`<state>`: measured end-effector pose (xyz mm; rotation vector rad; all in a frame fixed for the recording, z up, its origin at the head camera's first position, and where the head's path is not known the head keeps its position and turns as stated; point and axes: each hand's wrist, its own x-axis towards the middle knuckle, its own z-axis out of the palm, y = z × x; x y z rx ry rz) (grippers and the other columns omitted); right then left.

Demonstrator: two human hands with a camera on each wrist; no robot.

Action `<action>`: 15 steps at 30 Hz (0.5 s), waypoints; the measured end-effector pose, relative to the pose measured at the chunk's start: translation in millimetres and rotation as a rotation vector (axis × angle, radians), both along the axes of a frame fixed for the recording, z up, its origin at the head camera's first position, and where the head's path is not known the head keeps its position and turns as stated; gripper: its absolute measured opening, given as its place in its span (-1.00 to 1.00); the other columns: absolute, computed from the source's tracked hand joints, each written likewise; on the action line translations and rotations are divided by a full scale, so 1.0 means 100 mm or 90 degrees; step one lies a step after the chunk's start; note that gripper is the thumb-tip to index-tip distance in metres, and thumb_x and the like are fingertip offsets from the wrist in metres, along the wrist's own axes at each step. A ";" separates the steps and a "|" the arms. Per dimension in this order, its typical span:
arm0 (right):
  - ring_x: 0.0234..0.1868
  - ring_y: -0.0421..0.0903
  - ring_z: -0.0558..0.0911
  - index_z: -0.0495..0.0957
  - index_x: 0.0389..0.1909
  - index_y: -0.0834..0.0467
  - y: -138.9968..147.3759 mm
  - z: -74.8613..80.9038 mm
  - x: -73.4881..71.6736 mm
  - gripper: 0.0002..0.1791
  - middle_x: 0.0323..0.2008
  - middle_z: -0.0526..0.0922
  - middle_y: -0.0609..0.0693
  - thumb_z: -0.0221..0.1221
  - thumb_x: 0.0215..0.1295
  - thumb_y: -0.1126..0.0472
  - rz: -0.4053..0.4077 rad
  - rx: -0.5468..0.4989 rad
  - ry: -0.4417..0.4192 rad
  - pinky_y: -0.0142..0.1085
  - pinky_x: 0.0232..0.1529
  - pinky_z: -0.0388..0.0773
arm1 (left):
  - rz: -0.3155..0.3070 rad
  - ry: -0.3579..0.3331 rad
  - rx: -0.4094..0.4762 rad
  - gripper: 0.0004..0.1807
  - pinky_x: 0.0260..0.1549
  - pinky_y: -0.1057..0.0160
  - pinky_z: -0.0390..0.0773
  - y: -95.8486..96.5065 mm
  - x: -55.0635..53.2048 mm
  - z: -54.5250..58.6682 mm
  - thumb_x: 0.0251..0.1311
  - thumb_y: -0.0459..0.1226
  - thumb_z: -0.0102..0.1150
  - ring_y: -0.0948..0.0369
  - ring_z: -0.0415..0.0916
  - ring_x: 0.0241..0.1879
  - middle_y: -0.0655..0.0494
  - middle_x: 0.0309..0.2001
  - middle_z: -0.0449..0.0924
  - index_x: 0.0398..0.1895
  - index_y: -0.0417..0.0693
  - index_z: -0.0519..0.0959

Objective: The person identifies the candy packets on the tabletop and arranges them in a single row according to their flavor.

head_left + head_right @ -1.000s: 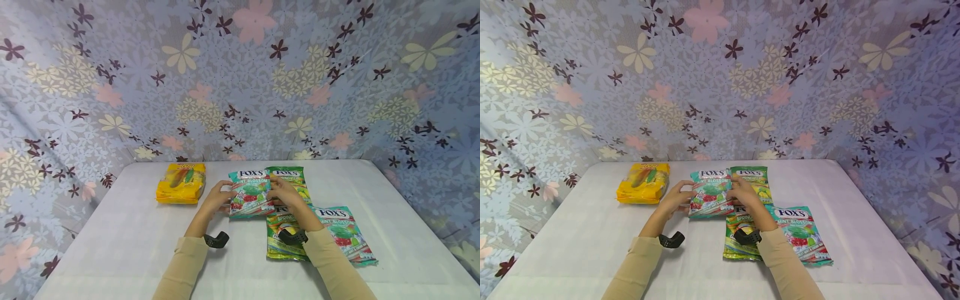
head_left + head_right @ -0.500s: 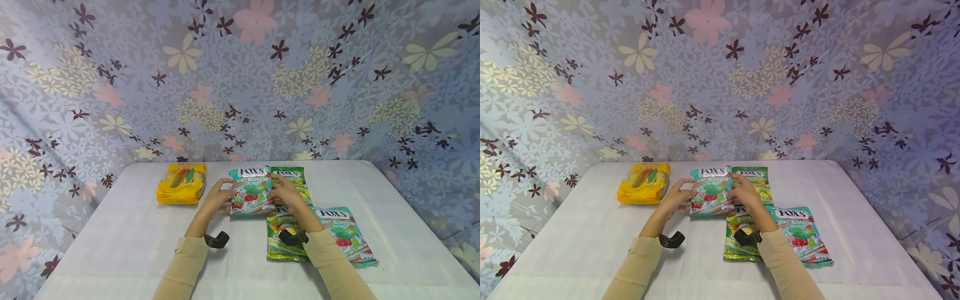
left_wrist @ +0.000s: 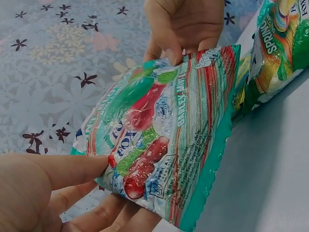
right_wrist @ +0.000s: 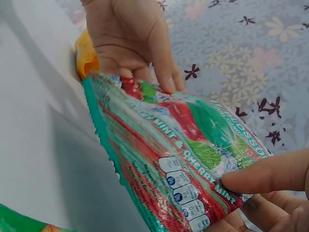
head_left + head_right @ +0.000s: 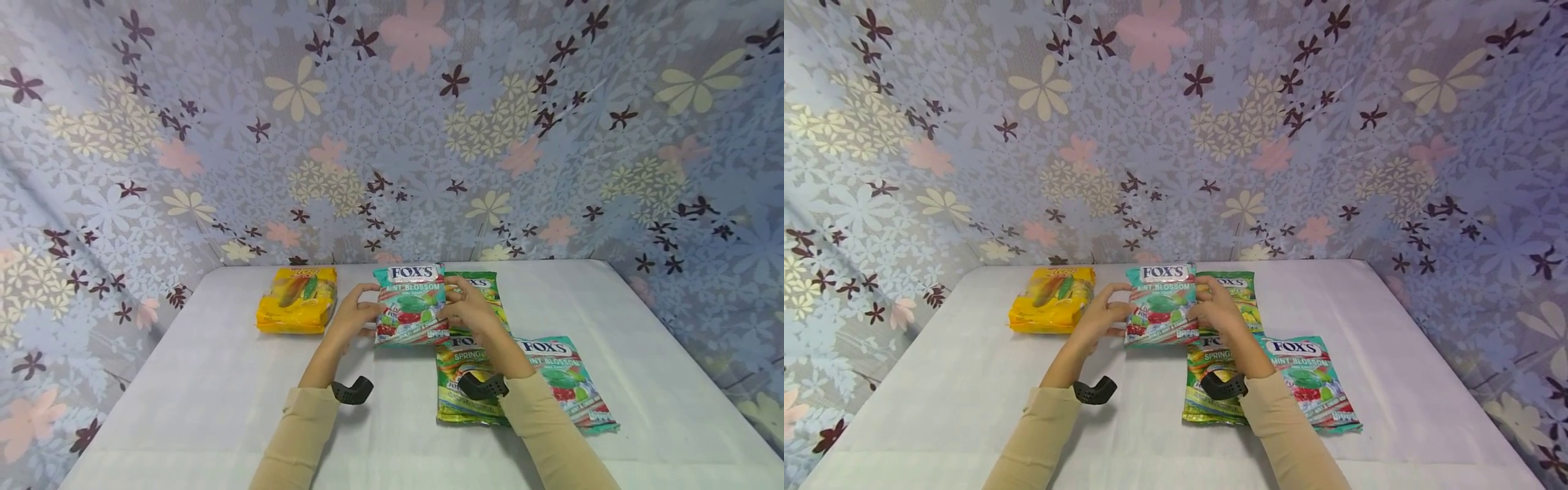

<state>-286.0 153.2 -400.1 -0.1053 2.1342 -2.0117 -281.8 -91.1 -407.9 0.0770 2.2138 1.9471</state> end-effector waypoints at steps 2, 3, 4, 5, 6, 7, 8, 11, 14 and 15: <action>-0.42 -0.15 0.43 0.14 0.38 0.24 0.00 0.01 0.01 -0.21 -0.16 0.33 0.06 0.19 0.11 0.53 -0.003 0.008 0.006 -0.22 -0.30 0.54 | -0.005 -0.002 0.004 -0.51 -0.23 -0.03 0.64 0.00 0.05 0.06 0.34 -0.32 0.13 -0.05 0.58 -0.13 -0.27 0.01 0.57 0.31 -0.10 0.32; -0.44 -0.14 0.38 0.14 0.38 0.24 -0.01 0.02 0.01 -0.21 -0.22 0.25 0.03 0.19 0.10 0.53 -0.003 0.010 0.008 -0.23 -0.32 0.52 | -0.007 -0.002 0.003 -0.51 -0.22 -0.05 0.64 0.00 0.07 0.10 0.34 -0.34 0.12 -0.07 0.58 -0.12 -0.29 0.01 0.57 0.32 -0.13 0.31; -0.44 -0.14 0.40 0.15 0.37 0.23 -0.01 0.02 0.02 -0.21 -0.21 0.28 0.03 0.20 0.10 0.53 -0.005 0.009 0.009 -0.24 -0.32 0.53 | -0.007 -0.001 0.002 -0.51 -0.21 -0.05 0.63 0.01 0.10 0.14 0.34 -0.35 0.11 -0.10 0.57 -0.11 -0.29 0.01 0.57 0.32 -0.14 0.31; -0.43 -0.14 0.42 0.15 0.38 0.24 -0.01 0.02 0.02 -0.21 -0.18 0.33 0.04 0.19 0.09 0.53 -0.005 0.009 0.011 -0.25 -0.31 0.55 | -0.008 0.000 0.000 -0.51 -0.20 -0.06 0.63 0.01 0.12 0.17 0.34 -0.36 0.11 -0.12 0.56 -0.09 -0.30 0.00 0.57 0.31 -0.16 0.30; -0.43 -0.14 0.42 0.15 0.38 0.23 -0.01 0.02 0.02 -0.21 -0.18 0.34 0.05 0.19 0.09 0.53 -0.005 0.009 0.012 -0.25 -0.31 0.54 | -0.009 0.002 0.000 -0.51 -0.19 -0.06 0.63 0.01 0.13 0.19 0.34 -0.36 0.10 -0.14 0.56 -0.08 -0.31 0.00 0.57 0.31 -0.17 0.30; -0.42 -0.13 0.43 0.15 0.37 0.23 -0.01 0.02 0.02 -0.21 -0.17 0.36 0.07 0.19 0.09 0.53 -0.006 0.010 0.012 -0.25 -0.31 0.55 | -0.009 0.004 0.001 -0.51 -0.19 -0.06 0.63 0.01 0.14 0.20 0.34 -0.37 0.09 -0.15 0.55 -0.08 -0.31 0.00 0.57 0.31 -0.18 0.30; -0.40 -0.13 0.47 0.15 0.38 0.23 -0.01 0.02 0.03 -0.20 -0.10 0.40 0.08 0.20 0.09 0.53 -0.007 0.012 0.014 -0.25 -0.29 0.56 | -0.008 0.005 0.000 -0.51 -0.19 -0.06 0.63 0.01 0.14 0.19 0.34 -0.37 0.09 -0.16 0.55 -0.08 -0.31 0.00 0.56 0.31 -0.18 0.30; -0.38 -0.11 0.52 0.14 0.39 0.23 -0.01 0.01 0.03 -0.19 0.01 0.41 0.15 0.20 0.09 0.51 -0.005 0.021 0.021 -0.22 -0.26 0.57 | -0.006 0.005 0.004 -0.51 -0.18 -0.08 0.63 0.00 0.07 0.11 0.35 -0.36 0.09 -0.14 0.56 -0.09 -0.32 0.01 0.56 0.32 -0.16 0.29; -0.36 -0.11 0.52 0.14 0.39 0.23 -0.02 0.00 0.03 -0.20 0.09 0.40 0.21 0.20 0.11 0.49 -0.001 0.024 0.025 -0.20 -0.22 0.56 | 0.002 0.011 0.009 -0.51 -0.21 -0.07 0.63 -0.02 0.00 0.01 0.35 -0.36 0.10 -0.09 0.57 -0.14 -0.30 -0.01 0.57 0.32 -0.15 0.30; -0.35 -0.11 0.53 0.14 0.39 0.23 -0.03 0.00 0.02 -0.21 0.11 0.40 0.23 0.20 0.11 0.49 0.001 0.023 0.023 -0.20 -0.21 0.55 | 0.008 0.015 0.008 -0.51 -0.22 -0.06 0.64 -0.02 -0.01 -0.01 0.35 -0.35 0.11 -0.06 0.58 -0.15 -0.29 -0.01 0.58 0.32 -0.14 0.32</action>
